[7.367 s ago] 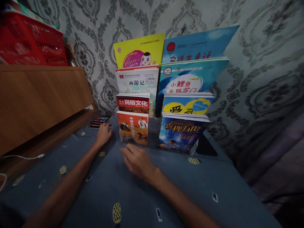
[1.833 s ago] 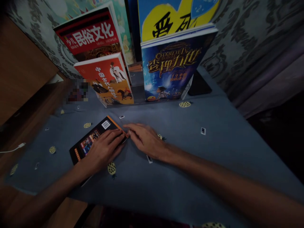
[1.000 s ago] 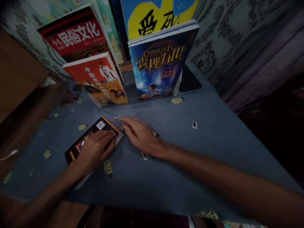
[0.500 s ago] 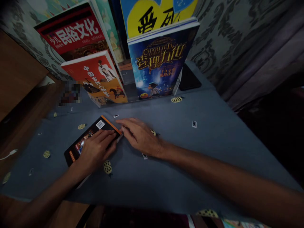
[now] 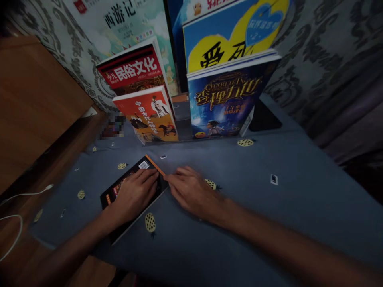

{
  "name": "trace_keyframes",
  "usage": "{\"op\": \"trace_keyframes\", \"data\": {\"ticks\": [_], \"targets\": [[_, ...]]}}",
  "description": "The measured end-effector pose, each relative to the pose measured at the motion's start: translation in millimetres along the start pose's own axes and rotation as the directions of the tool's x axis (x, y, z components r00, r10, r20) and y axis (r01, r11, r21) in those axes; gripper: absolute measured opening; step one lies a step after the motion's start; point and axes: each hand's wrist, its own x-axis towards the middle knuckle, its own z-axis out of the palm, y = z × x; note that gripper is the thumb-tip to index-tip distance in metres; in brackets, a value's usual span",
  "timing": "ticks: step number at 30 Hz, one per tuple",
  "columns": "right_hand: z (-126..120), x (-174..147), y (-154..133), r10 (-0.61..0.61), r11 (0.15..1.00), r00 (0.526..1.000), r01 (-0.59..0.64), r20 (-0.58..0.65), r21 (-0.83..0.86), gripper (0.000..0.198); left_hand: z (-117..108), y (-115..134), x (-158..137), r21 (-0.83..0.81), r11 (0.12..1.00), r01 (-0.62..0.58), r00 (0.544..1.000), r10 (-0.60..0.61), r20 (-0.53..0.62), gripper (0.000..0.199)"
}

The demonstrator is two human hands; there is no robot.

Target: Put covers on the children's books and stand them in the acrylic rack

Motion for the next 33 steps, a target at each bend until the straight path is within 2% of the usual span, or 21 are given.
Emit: {"op": "trace_keyframes", "data": {"ticks": [5,9,15,25,33], "targets": [[0.9,0.1,0.7,-0.007,1.000,1.000,0.007,-0.015,0.024,0.025,4.5,-34.9,9.0,0.066,0.987,0.147,0.987,-0.151,0.060,0.024],[0.1,0.4,0.3,-0.001,1.000,1.000,0.001,0.000,0.016,0.024,7.7,-48.9,12.7,0.028,0.979,0.204,0.976,-0.205,0.073,0.024],[-0.1,0.0,-0.6,-0.007,1.000,1.000,0.007,0.007,0.020,0.023,9.6,-50.8,14.9,0.007,0.976,0.218,0.974,-0.218,0.067,0.021],[-0.8,1.2,-2.4,-0.061,0.998,0.998,0.061,0.017,-0.024,0.027,16.0,-57.3,7.4,-0.165,0.954,0.251,0.968,-0.251,0.018,0.022],[1.4,-0.6,-1.0,-0.093,0.995,0.996,0.093,0.005,-0.036,0.026,17.6,-55.3,5.3,-0.103,0.979,0.176,0.984,-0.176,0.008,0.026]]}}
